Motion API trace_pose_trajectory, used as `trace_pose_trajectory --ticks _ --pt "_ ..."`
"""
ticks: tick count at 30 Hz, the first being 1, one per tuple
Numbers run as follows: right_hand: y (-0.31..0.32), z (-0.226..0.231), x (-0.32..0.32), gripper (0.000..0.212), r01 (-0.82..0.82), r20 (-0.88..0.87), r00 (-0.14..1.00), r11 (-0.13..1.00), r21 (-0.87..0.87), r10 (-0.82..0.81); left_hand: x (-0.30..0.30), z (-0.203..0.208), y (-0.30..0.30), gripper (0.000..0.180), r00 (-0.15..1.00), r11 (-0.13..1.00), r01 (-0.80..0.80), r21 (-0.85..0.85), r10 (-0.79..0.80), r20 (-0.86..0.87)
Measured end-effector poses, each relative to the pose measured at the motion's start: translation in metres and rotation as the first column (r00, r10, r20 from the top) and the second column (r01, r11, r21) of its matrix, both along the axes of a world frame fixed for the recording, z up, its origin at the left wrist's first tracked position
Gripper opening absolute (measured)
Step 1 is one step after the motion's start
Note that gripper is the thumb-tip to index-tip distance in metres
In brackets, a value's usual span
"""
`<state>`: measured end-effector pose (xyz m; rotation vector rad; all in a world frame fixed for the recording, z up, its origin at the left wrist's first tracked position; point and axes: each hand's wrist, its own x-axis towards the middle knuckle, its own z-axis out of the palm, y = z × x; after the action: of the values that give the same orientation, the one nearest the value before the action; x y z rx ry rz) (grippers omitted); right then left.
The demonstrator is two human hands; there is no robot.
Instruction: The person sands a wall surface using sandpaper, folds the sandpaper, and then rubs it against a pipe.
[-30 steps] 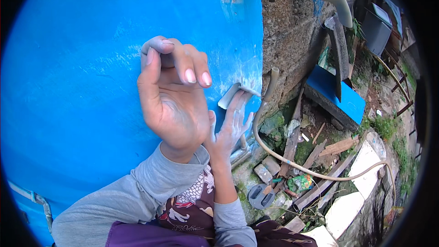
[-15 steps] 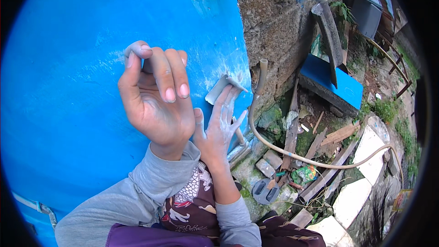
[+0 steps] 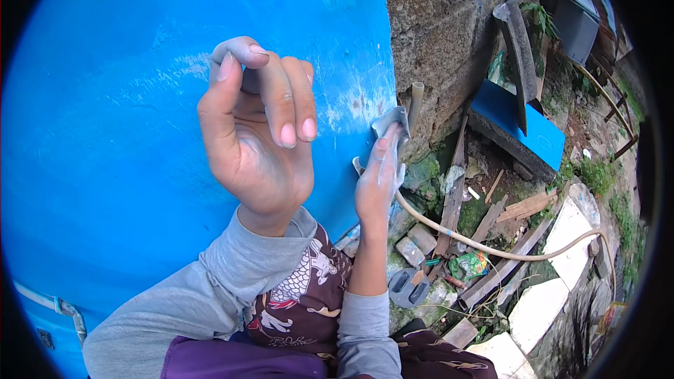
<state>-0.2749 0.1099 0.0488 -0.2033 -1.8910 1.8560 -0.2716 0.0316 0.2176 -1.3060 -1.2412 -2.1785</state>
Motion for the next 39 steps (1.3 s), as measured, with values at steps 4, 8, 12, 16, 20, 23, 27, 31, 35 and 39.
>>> trace_pose_trajectory --ticks 4,8,12,16,20,23,27,31,35,39 --pt "-0.014 -0.001 0.016 0.071 -0.026 0.022 0.999 0.996 0.085 0.024 -0.002 0.000 -0.003 0.031 1.000 1.000 0.007 -0.026 -0.007 -0.014" --pt "-0.036 0.011 0.032 0.069 0.000 0.034 0.999 0.987 0.158 -0.006 -0.002 -0.001 -0.008 0.032 1.000 0.999 -0.004 -0.036 0.003 -0.016" --pt "-0.006 0.000 0.011 0.065 0.026 0.024 0.999 0.999 0.028 -0.026 -0.002 0.001 0.000 0.032 1.000 0.999 0.020 -0.031 -0.021 -0.014" --pt "-0.019 0.011 0.033 0.066 -0.073 0.146 0.988 0.978 0.195 0.044 -0.004 -0.001 -0.006 0.032 1.000 0.999 0.004 -0.048 -0.005 -0.029" --pt "-0.020 0.004 0.023 0.067 -0.003 0.053 0.999 0.987 0.161 -0.005 -0.002 0.001 -0.007 0.032 1.000 0.999 0.009 -0.047 -0.010 -0.018" --pt "0.003 -0.004 0.008 0.042 0.111 -0.054 0.992 0.994 -0.015 -0.112 -0.001 -0.001 0.002 0.032 1.000 1.000 0.001 0.017 -0.001 -0.007" --pt "0.017 -0.013 0.005 0.030 0.142 -0.003 0.990 0.989 -0.050 -0.142 -0.001 -0.001 0.004 0.032 1.000 0.996 -0.021 0.083 0.019 0.019" --pt "-0.001 -0.008 0.018 0.022 0.072 0.081 0.995 0.961 -0.268 -0.052 -0.002 -0.001 -0.007 0.032 0.999 0.999 -0.031 -0.012 0.031 0.015" --pt "-0.027 -0.008 0.015 0.018 0.421 -0.186 0.905 0.871 0.253 -0.383 0.001 0.001 -0.001 0.032 1.000 0.999 0.008 -0.032 -0.007 0.016" --pt "-0.023 -0.006 0.017 0.013 0.274 -0.002 0.962 0.961 0.038 -0.274 -0.001 0.002 -0.003 0.032 1.000 0.999 0.017 -0.034 -0.017 0.004"
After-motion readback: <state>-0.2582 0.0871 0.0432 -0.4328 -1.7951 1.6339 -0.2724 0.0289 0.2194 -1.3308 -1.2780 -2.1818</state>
